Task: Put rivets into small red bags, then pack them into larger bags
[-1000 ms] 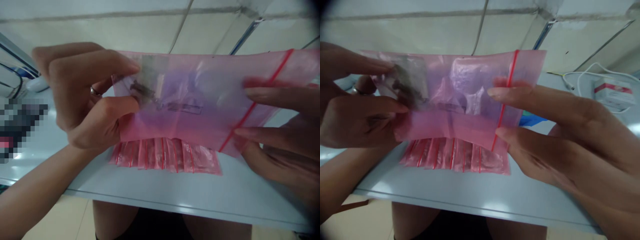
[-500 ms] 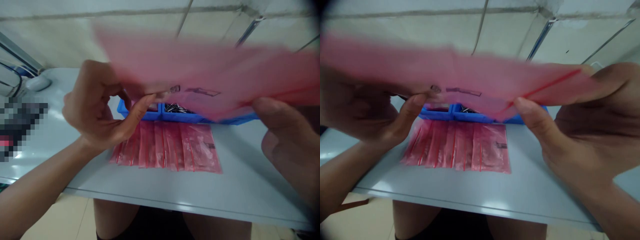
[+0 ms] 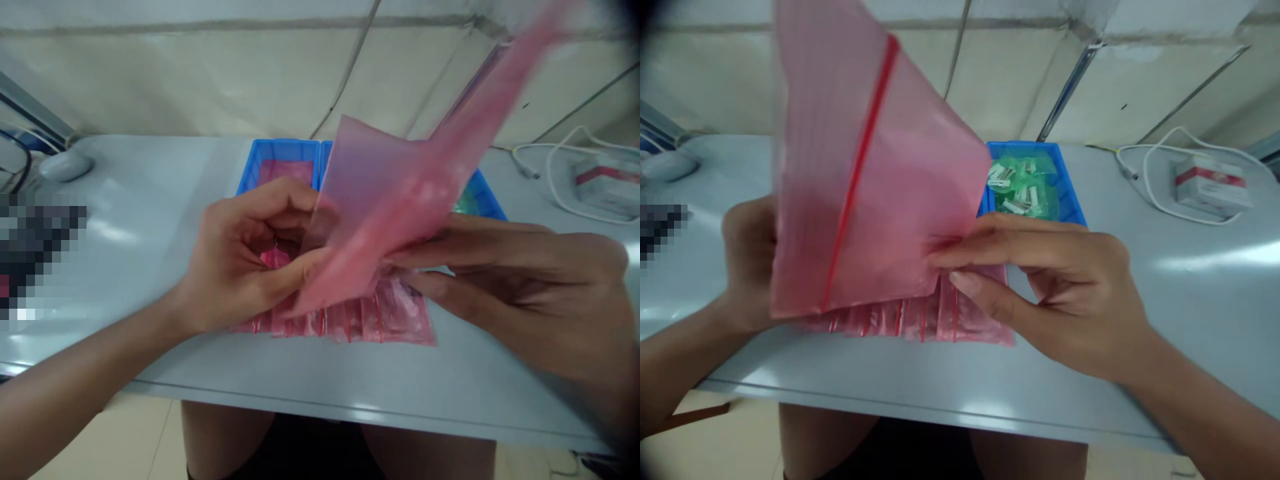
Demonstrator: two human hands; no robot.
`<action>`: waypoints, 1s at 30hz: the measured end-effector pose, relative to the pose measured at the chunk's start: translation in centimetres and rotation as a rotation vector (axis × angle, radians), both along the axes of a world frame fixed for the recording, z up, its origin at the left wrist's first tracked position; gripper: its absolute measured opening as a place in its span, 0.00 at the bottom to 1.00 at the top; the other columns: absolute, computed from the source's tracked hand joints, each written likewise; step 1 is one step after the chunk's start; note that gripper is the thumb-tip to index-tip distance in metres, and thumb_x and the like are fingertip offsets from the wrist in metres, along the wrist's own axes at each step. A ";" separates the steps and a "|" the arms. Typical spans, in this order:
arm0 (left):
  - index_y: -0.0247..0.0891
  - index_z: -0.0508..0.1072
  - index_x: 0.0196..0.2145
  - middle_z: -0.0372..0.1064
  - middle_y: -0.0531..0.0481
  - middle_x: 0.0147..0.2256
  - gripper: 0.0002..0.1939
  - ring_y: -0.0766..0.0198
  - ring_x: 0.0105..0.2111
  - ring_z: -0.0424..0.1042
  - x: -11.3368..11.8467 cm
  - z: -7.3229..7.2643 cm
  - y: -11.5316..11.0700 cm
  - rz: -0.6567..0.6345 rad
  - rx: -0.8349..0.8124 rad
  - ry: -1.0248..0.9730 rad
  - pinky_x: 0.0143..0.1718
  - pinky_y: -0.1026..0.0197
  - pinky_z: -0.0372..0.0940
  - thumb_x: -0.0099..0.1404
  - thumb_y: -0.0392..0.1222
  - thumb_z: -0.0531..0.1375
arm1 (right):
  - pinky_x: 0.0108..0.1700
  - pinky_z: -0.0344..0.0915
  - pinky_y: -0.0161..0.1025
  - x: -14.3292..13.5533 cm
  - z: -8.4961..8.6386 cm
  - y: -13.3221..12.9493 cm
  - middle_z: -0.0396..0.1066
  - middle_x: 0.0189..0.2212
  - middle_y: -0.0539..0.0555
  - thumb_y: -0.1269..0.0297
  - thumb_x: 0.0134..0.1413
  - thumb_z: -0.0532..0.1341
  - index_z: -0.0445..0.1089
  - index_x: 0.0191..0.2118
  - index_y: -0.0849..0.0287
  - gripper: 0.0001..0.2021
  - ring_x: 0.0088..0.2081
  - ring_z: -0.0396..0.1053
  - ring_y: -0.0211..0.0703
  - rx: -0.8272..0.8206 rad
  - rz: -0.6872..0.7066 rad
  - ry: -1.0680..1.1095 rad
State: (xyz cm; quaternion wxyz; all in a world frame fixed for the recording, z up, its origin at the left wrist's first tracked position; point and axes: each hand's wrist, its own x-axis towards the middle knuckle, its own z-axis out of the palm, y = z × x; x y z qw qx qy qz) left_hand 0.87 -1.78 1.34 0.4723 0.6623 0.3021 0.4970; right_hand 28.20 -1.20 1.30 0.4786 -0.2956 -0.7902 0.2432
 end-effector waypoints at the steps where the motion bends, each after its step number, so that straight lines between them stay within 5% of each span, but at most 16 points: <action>1: 0.46 0.80 0.38 0.81 0.55 0.36 0.14 0.59 0.33 0.82 0.0 0.1 0.0 -0.012 -0.015 0.008 0.34 0.59 0.83 0.61 0.37 0.80 | 0.39 0.84 0.35 -0.3 -0.1 -0.3 0.87 0.44 0.47 0.73 0.62 0.76 0.87 0.53 0.43 0.18 0.42 0.85 0.41 -0.016 0.024 -0.041; 4: 0.46 0.82 0.40 0.82 0.55 0.39 0.15 0.61 0.36 0.84 -0.3 -0.1 0.3 -0.024 -0.048 0.045 0.37 0.63 0.83 0.61 0.41 0.82 | 0.34 0.82 0.33 -0.9 -0.2 -0.9 0.86 0.46 0.43 0.77 0.64 0.74 0.84 0.58 0.40 0.24 0.38 0.82 0.36 -0.044 -0.009 -0.039; 6: 0.49 0.84 0.46 0.82 0.53 0.40 0.12 0.60 0.37 0.85 -0.6 -0.6 0.5 -0.012 -0.074 0.046 0.36 0.62 0.83 0.70 0.53 0.76 | 0.31 0.79 0.35 -0.9 -0.3 -1.1 0.85 0.45 0.43 0.76 0.65 0.73 0.84 0.57 0.38 0.23 0.36 0.81 0.37 -0.038 -0.078 -0.020; 10: 0.50 0.83 0.57 0.84 0.48 0.49 0.27 0.51 0.49 0.87 -1.2 -1.0 0.7 -0.032 -0.098 -0.037 0.46 0.55 0.86 0.76 0.72 0.63 | 0.37 0.80 0.39 -0.8 -0.4 -0.9 0.84 0.43 0.45 0.76 0.66 0.71 0.84 0.55 0.43 0.19 0.37 0.80 0.38 0.092 -0.104 -0.109; 13: 0.49 0.78 0.61 0.85 0.51 0.49 0.22 0.54 0.47 0.88 -1.0 -0.6 0.4 -0.049 -0.079 -0.029 0.48 0.56 0.86 0.74 0.54 0.73 | 0.39 0.82 0.40 -1.0 -0.7 -0.7 0.85 0.46 0.46 0.76 0.65 0.71 0.84 0.57 0.44 0.21 0.36 0.81 0.37 0.165 -0.098 -0.132; 16: 0.49 0.75 0.61 0.85 0.56 0.43 0.27 0.60 0.41 0.88 -0.8 -0.5 0.8 0.028 -0.069 -0.023 0.47 0.59 0.85 0.70 0.34 0.76 | 0.44 0.86 0.43 -1.2 -0.9 -0.8 0.86 0.47 0.45 0.77 0.64 0.72 0.80 0.64 0.38 0.29 0.39 0.83 0.42 0.096 -0.103 -0.064; 19: 0.50 0.75 0.61 0.84 0.58 0.40 0.29 0.64 0.37 0.85 -1.9 -0.5 2.3 0.208 0.061 -0.047 0.43 0.61 0.83 0.68 0.36 0.78 | 0.45 0.87 0.45 -1.2 -1.1 -1.1 0.85 0.54 0.46 0.80 0.62 0.72 0.76 0.70 0.39 0.36 0.42 0.85 0.44 0.025 -0.032 0.004; 23: 0.57 0.79 0.59 0.78 0.60 0.60 0.28 0.66 0.43 0.82 -4.0 -0.2 4.6 0.555 0.300 0.113 0.41 0.61 0.78 0.65 0.42 0.79 | 0.48 0.86 0.47 -0.9 -1.1 -1.2 0.84 0.54 0.52 0.78 0.65 0.70 0.78 0.67 0.44 0.30 0.43 0.83 0.45 -0.078 -0.047 0.042; 28: 0.50 0.85 0.51 0.77 0.54 0.29 0.13 0.62 0.29 0.76 -4.3 -0.4 4.5 0.764 0.254 0.550 0.33 0.53 0.70 0.73 0.51 0.66 | 0.43 0.82 0.48 -0.6 -1.3 -1.1 0.84 0.46 0.53 0.76 0.67 0.68 0.82 0.59 0.47 0.20 0.38 0.79 0.44 -0.090 -0.076 0.033; 30: 0.48 0.86 0.51 0.79 0.53 0.31 0.14 0.61 0.30 0.77 -4.1 -0.7 4.4 0.744 0.288 0.609 0.35 0.52 0.73 0.73 0.51 0.65 | 0.42 0.81 0.48 -0.6 -1.3 -1.0 0.82 0.43 0.53 0.77 0.67 0.67 0.82 0.58 0.47 0.20 0.38 0.79 0.44 -0.079 -0.075 0.019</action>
